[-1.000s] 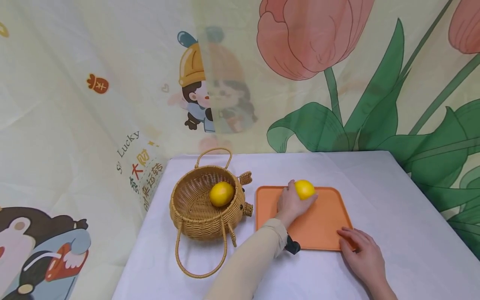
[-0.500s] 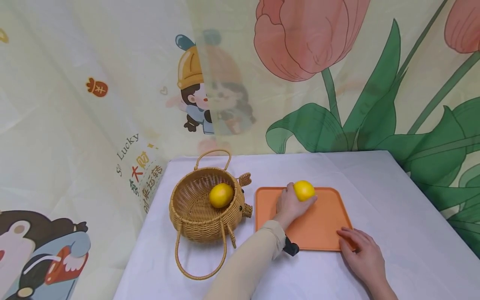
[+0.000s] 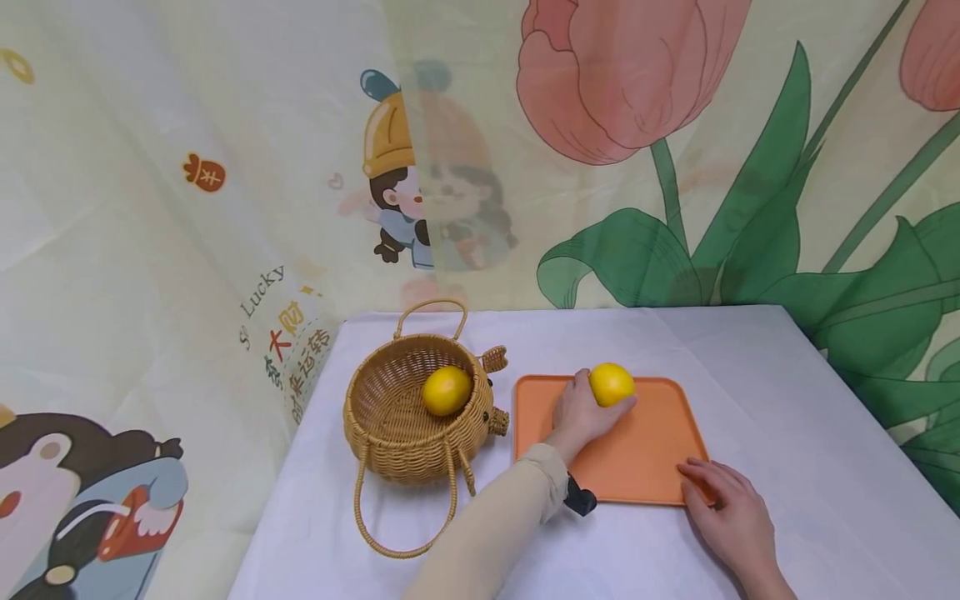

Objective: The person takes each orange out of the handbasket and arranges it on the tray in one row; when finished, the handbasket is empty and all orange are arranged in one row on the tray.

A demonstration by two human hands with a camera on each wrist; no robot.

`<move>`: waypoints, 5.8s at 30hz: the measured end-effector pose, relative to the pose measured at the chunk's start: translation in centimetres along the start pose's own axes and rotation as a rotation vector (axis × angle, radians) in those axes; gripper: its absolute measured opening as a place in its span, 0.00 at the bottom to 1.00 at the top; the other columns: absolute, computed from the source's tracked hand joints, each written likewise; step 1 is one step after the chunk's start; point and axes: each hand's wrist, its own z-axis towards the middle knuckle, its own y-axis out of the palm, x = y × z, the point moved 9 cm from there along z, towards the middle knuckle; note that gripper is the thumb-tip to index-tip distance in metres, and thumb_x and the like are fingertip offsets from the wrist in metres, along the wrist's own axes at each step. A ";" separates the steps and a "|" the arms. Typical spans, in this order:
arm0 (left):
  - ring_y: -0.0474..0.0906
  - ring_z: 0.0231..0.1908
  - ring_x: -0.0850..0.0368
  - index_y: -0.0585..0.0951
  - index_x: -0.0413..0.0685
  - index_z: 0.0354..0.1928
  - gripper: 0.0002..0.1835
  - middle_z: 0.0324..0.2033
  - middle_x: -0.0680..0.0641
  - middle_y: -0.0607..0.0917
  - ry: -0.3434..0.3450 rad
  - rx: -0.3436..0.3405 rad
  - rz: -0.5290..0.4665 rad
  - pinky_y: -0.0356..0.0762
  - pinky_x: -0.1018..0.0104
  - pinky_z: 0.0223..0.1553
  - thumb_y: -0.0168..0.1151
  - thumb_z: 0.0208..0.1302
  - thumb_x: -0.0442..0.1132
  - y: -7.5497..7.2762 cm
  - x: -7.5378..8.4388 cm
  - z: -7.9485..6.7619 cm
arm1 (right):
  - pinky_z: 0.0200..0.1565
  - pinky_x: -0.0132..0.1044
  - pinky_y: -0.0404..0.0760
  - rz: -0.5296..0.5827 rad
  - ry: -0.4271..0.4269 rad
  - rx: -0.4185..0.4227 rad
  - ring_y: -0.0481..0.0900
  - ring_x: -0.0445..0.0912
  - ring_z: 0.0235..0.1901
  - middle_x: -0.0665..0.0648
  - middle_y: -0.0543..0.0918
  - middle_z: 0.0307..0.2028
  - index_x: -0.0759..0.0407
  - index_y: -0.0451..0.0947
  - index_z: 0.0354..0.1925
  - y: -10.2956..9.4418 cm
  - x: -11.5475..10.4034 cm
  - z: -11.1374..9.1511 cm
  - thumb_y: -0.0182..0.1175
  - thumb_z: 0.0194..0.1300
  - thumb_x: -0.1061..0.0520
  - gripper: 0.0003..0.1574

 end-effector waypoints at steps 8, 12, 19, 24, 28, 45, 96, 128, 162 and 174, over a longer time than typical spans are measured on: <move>0.75 0.51 0.54 0.65 0.51 0.73 0.51 0.57 0.48 0.77 -0.006 -0.044 -0.083 0.75 0.56 0.54 0.66 0.56 0.74 -0.5 -0.7 -1.2 | 0.58 0.67 0.66 0.017 0.002 -0.002 0.71 0.64 0.60 0.67 0.83 0.55 0.61 0.86 0.52 -0.1 0.0 0.0 0.67 0.65 0.61 0.16; 0.75 0.53 0.52 0.65 0.51 0.73 0.52 0.57 0.46 0.76 0.005 -0.035 -0.103 0.75 0.53 0.56 0.66 0.55 0.75 -1.3 -0.9 -2.4 | 0.58 0.67 0.66 0.016 0.010 -0.005 0.71 0.64 0.60 0.67 0.83 0.55 0.61 0.86 0.51 0.0 0.0 -0.1 0.67 0.65 0.61 0.16; 0.74 0.58 0.54 0.67 0.52 0.73 0.50 0.63 0.46 0.75 0.069 -0.076 -0.213 0.73 0.51 0.59 0.65 0.57 0.75 -3.4 0.6 -5.8 | 0.58 0.69 0.66 0.001 -0.002 -0.005 0.71 0.66 0.60 0.68 0.83 0.55 0.62 0.85 0.52 0.0 0.4 0.1 0.67 0.65 0.60 0.17; 0.69 0.65 0.56 0.66 0.58 0.74 0.46 0.68 0.53 0.71 0.180 -0.125 -0.245 0.70 0.50 0.64 0.63 0.60 0.73 -5.8 3.6 -8.4 | 0.58 0.69 0.65 0.008 -0.001 -0.001 0.70 0.66 0.60 0.68 0.82 0.56 0.63 0.85 0.52 -0.2 0.5 0.2 0.67 0.66 0.60 0.17; 0.70 0.63 0.59 0.68 0.59 0.71 0.40 0.65 0.56 0.73 0.298 -0.127 -0.266 0.70 0.56 0.62 0.63 0.64 0.69 -8.4 5.8 -9.8 | 0.59 0.70 0.64 0.003 0.024 -0.008 0.70 0.66 0.60 0.69 0.82 0.56 0.64 0.85 0.53 -0.1 0.6 0.2 0.66 0.66 0.61 0.18; 0.82 0.35 0.54 0.77 0.43 0.49 0.10 0.40 0.47 0.82 0.075 -0.341 -1.149 0.83 0.60 0.42 0.58 0.73 0.40 -18.2 3.7 -6.0 | 0.59 0.69 0.62 -0.005 0.070 -0.041 0.68 0.66 0.61 0.69 0.81 0.57 0.65 0.84 0.53 0.5 1.0 0.0 0.65 0.67 0.60 0.18; 0.68 0.68 0.39 0.69 0.33 0.72 0.41 0.67 0.34 0.74 0.096 -0.368 0.354 0.65 0.49 0.68 0.63 0.69 0.57 -21.0 -12.2 2.1 | 0.62 0.71 0.60 -0.009 0.135 -0.070 0.65 0.68 0.63 0.71 0.79 0.59 0.67 0.83 0.55 1.0 1.5 0.3 0.66 0.67 0.62 0.18; 0.74 0.58 0.45 0.69 0.41 0.72 0.47 0.60 0.40 0.78 0.031 -0.442 0.268 0.71 0.49 0.62 0.76 0.54 0.56 -20.3 -13.2 1.5 | 0.64 0.70 0.60 -0.007 0.191 -0.090 0.65 0.68 0.64 0.71 0.78 0.61 0.66 0.83 0.56 1.2 1.6 0.2 0.64 0.69 0.61 0.19; 0.72 0.62 0.41 0.67 0.30 0.71 0.49 0.65 0.32 0.74 -0.071 -0.301 0.326 0.68 0.51 0.66 0.64 0.63 0.63 -21.8 -14.0 1.7 | 0.65 0.70 0.58 -0.006 0.184 -0.077 0.64 0.67 0.64 0.71 0.78 0.61 0.66 0.83 0.55 1.1 1.6 0.3 0.64 0.69 0.61 0.18; 0.66 0.67 0.40 0.56 0.34 0.78 0.53 0.71 0.33 0.68 -0.107 -0.326 0.256 0.63 0.49 0.69 0.68 0.62 0.59 -21.6 -14.1 1.4 | 0.65 0.69 0.59 0.002 0.222 -0.103 0.63 0.67 0.65 0.71 0.76 0.63 0.67 0.82 0.57 1.4 1.9 0.4 0.64 0.70 0.61 0.19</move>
